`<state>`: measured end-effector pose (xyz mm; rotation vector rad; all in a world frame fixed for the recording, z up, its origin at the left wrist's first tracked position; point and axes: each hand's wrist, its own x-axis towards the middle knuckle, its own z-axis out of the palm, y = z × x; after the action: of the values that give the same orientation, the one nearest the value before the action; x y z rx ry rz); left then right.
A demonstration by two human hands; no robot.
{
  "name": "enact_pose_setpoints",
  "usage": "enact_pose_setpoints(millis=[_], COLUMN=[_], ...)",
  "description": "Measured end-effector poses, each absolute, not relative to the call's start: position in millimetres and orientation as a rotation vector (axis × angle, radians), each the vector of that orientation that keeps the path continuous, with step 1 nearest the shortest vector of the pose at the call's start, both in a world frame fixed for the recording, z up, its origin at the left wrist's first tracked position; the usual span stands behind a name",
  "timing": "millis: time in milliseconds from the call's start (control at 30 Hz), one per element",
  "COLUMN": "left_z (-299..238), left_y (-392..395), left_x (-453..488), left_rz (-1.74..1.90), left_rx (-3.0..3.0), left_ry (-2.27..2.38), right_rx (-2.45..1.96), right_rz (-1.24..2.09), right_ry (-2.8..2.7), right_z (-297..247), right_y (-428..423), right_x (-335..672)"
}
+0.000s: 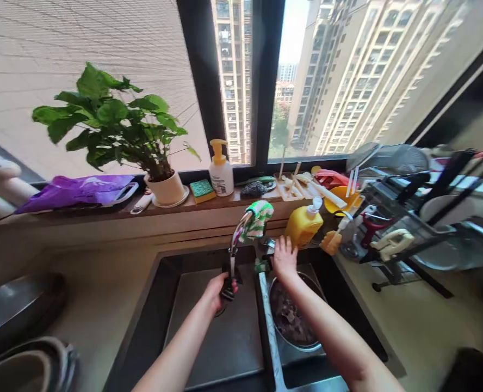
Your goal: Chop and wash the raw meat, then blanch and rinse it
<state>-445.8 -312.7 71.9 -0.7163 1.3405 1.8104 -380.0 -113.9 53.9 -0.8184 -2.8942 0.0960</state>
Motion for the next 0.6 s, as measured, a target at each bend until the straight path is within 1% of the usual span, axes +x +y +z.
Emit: enact_pose_setpoints(millis=[133,200,233,333,400,533,600], left_z=[80.1,80.4,81.2,89.3,100.3,122.7,123.7], left_y=[-325.3,-327.9,-328.1,-325.8,-324.3,-326.1,-329.6], left_x=[-434.4,-426.0,-419.8,-394.4,-375.9,-351.7,-348.4], left_rz=[1.803,1.78,1.764,1.788,1.84,1.844,1.824], left_rx=[-0.699,-0.685,-0.671,-0.663,-0.6,-0.309,-0.141], left_ry=[1.299,1.264,1.262,1.353,1.392,1.234,1.238], right_rx=[-0.931,-0.829,-0.652,0.059,0.274,0.25,0.171], right_rz=[0.209,0.314,0.409,0.812,1.01,1.236,1.329], right_ry=[-2.994,-3.005,-3.041,-3.077,-2.963,-2.595,-2.426], right_z=[42.7,49.0,55.3,80.9,99.6,143.5,173.2], right_y=[-119.9,-133.8,-143.7,-174.7,-187.1,-182.7,-171.1], right_x=[-369.7,-357.2,-349.9,-328.3,-317.4,-303.3,-295.7])
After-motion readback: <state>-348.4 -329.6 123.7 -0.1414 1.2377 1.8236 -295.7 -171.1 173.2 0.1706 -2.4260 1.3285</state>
